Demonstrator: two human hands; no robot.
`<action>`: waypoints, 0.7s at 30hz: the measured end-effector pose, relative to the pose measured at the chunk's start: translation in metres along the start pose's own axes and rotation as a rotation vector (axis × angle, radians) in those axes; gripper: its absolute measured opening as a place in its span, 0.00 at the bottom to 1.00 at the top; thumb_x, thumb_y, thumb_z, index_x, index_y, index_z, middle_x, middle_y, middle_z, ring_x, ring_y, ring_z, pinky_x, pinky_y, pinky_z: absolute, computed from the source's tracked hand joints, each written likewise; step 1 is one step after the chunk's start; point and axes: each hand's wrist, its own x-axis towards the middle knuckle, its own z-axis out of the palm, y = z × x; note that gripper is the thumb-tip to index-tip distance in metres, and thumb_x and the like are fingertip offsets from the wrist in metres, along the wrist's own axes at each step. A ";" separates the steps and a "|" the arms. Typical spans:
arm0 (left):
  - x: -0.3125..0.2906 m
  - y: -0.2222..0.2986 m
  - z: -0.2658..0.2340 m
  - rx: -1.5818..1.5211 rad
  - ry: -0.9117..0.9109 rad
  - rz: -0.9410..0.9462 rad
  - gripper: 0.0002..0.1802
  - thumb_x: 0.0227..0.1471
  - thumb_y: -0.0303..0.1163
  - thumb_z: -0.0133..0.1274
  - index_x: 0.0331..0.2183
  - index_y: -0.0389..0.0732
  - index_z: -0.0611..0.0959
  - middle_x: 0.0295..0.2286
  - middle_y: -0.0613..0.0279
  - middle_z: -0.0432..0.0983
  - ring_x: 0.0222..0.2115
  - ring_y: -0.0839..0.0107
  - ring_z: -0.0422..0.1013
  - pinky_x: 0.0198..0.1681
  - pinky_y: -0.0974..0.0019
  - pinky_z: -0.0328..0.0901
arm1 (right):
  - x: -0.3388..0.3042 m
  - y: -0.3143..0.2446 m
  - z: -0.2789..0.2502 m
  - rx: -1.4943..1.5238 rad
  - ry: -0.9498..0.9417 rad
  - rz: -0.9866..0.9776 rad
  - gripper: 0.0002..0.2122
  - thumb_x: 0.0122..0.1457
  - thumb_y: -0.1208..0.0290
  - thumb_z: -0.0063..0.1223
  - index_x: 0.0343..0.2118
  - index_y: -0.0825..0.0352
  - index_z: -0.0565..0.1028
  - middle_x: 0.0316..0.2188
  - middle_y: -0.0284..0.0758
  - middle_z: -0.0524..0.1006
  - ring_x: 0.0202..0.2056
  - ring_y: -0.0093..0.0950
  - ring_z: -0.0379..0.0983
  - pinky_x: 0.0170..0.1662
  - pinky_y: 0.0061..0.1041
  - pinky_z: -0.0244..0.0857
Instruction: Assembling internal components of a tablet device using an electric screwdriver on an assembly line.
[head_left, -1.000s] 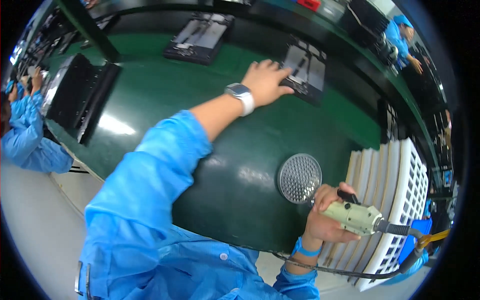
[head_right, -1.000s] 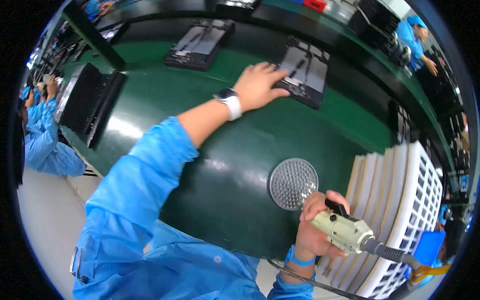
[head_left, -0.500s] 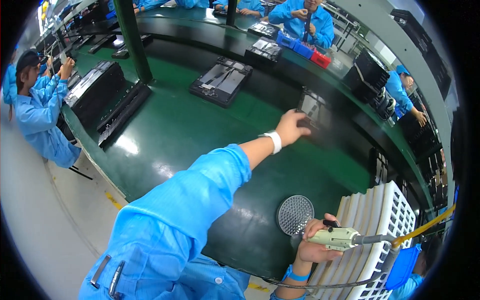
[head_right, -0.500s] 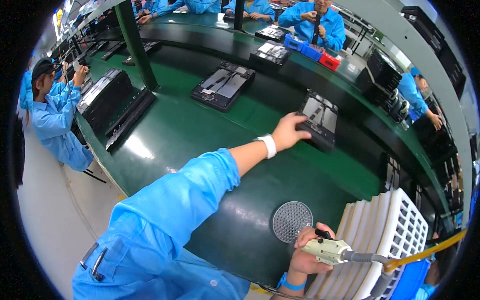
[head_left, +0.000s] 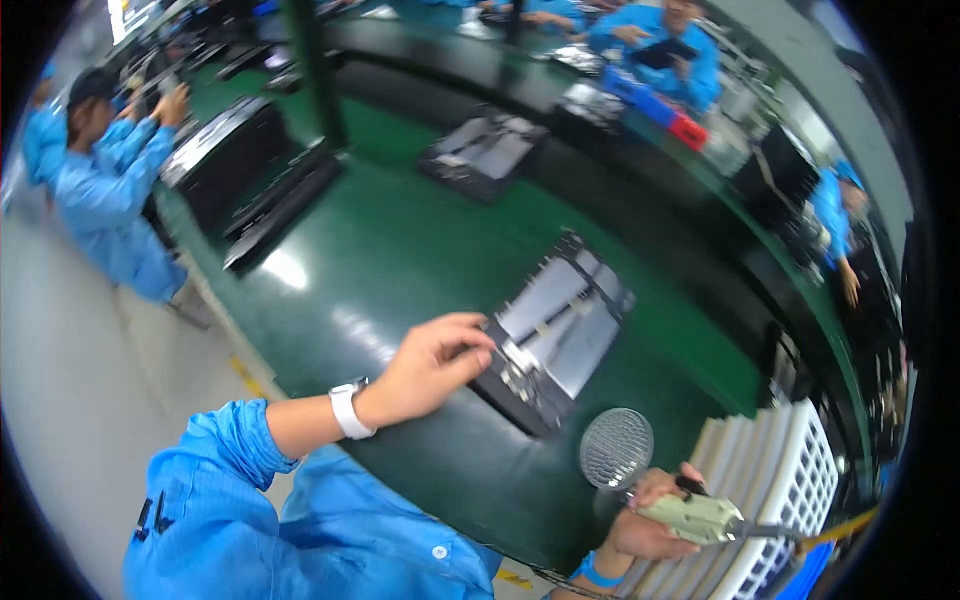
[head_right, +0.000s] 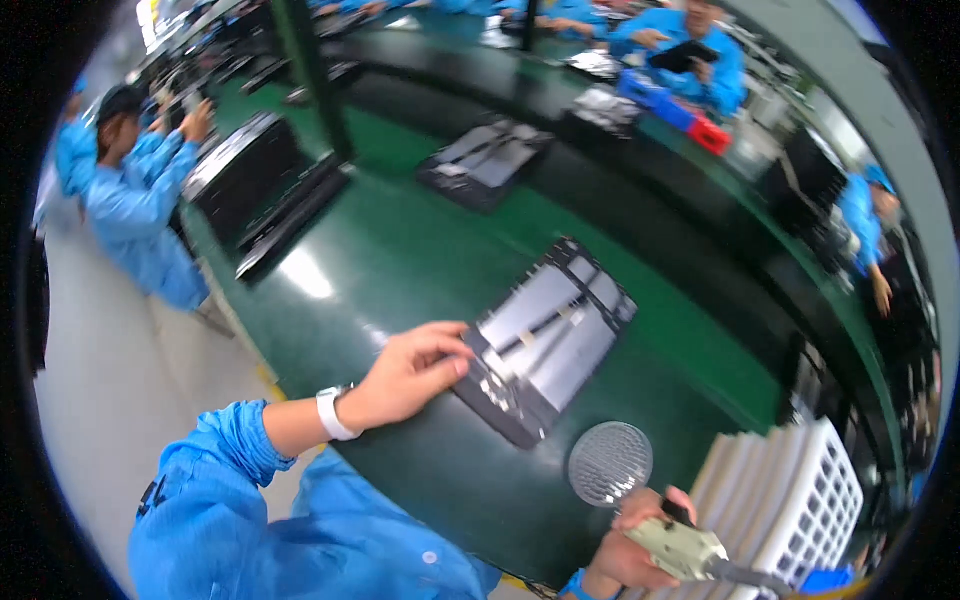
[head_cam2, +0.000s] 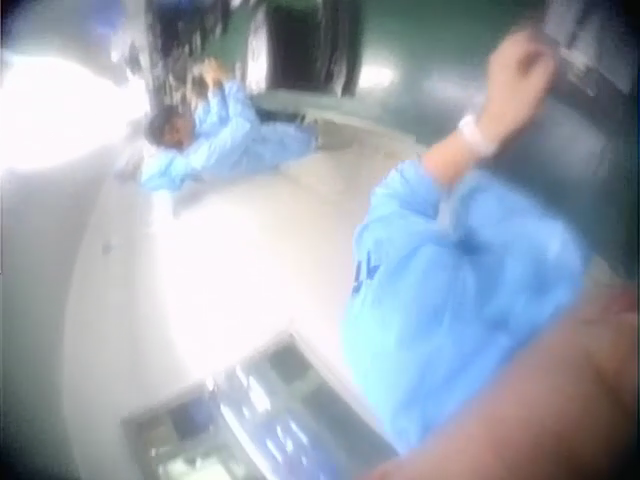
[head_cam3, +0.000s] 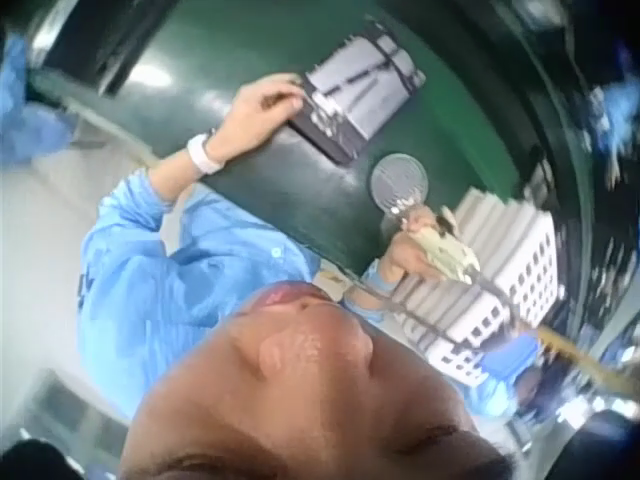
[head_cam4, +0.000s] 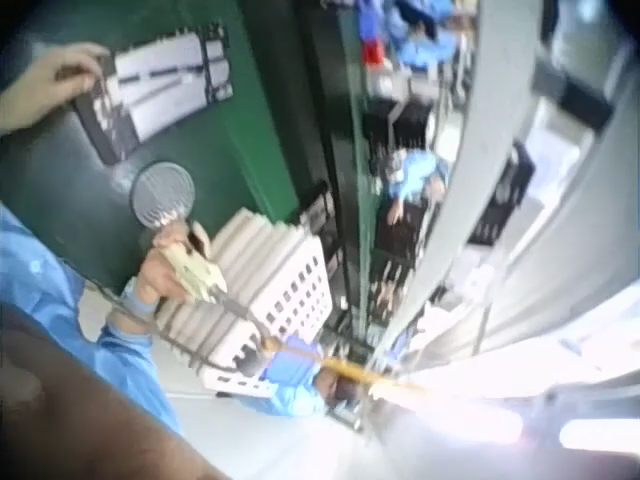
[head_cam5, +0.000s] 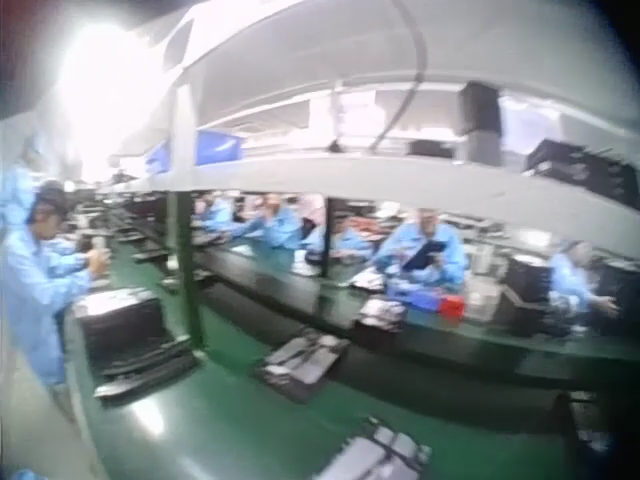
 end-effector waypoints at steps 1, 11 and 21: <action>-0.016 0.025 -0.003 0.130 -0.062 -0.018 0.15 0.56 0.28 0.56 0.46 0.34 0.80 0.45 0.52 0.76 0.40 0.73 0.74 0.36 0.69 0.71 | -0.001 -0.004 0.001 -0.016 0.000 -0.023 0.49 0.51 0.23 0.35 0.50 0.77 0.64 0.16 0.32 0.67 0.16 0.22 0.59 0.22 0.20 0.53; 0.010 0.061 -0.228 1.558 0.353 0.298 0.26 0.52 0.35 0.59 0.51 0.35 0.76 0.47 0.47 0.74 0.46 0.52 0.70 0.51 0.58 0.65 | 0.004 0.003 0.009 -0.023 -0.083 -0.038 0.46 0.56 0.27 0.32 0.51 0.78 0.65 0.16 0.31 0.65 0.16 0.20 0.56 0.22 0.18 0.51; 0.017 0.058 -0.227 1.493 0.072 0.229 0.27 0.53 0.46 0.59 0.45 0.33 0.80 0.47 0.47 0.74 0.46 0.52 0.70 0.52 0.58 0.65 | 0.005 0.005 0.005 -0.009 -0.090 -0.047 0.46 0.57 0.27 0.31 0.50 0.78 0.65 0.16 0.31 0.64 0.16 0.20 0.56 0.21 0.17 0.50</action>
